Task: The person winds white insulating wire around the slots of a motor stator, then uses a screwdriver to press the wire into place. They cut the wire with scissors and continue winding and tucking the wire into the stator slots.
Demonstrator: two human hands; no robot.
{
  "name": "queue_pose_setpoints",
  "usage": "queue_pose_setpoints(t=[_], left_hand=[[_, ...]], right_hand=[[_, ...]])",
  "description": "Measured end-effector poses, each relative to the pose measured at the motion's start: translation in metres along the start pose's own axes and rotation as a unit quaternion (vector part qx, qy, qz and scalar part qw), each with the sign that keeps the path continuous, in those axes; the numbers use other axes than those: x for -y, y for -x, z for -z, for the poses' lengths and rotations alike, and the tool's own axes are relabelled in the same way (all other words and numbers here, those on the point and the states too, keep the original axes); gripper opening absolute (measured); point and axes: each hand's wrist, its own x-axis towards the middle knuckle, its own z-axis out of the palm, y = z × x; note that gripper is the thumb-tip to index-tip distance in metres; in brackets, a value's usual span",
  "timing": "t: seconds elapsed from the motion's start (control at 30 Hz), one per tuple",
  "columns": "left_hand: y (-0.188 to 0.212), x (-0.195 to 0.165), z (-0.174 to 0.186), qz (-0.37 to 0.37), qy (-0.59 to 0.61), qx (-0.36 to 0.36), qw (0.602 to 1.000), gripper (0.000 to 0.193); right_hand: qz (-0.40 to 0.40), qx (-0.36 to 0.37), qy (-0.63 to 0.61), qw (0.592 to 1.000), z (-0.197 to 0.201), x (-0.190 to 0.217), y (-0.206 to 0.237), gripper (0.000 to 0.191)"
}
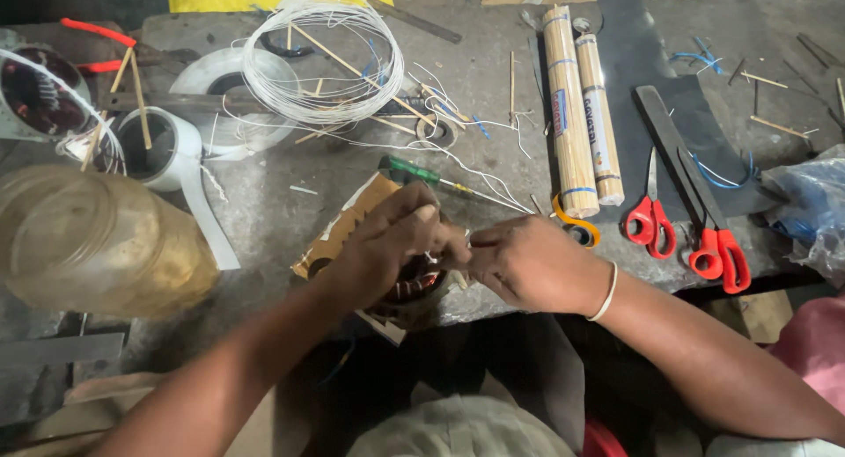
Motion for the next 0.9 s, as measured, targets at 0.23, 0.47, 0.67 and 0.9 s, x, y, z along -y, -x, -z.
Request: queue_pose_setpoints(t=[0.23,0.47,0.67,0.9], left_hand=[[-0.012,-0.003,0.007,0.111,0.08,-0.047,0.989,0.014],[-0.004,-0.01,-0.001,0.137,-0.117,-0.054,0.982,0.019],[-0.001,-0.013,0.002,0.144,-0.137,-0.035,0.98,0.017],[0.001,-0.014,0.003,0.046,-0.212,-0.027,0.976,0.017]], right_hand=[[-0.022,-0.002,-0.052,0.998,-0.009,-0.004,0.007,0.046],[0.057,0.017,-0.005,0.998,-0.013,-0.017,0.011,0.057],[0.087,0.029,0.042,0.995,-0.011,-0.02,0.014,0.06],[0.069,0.022,-0.02,0.997,-0.007,-0.023,0.011,0.056]])
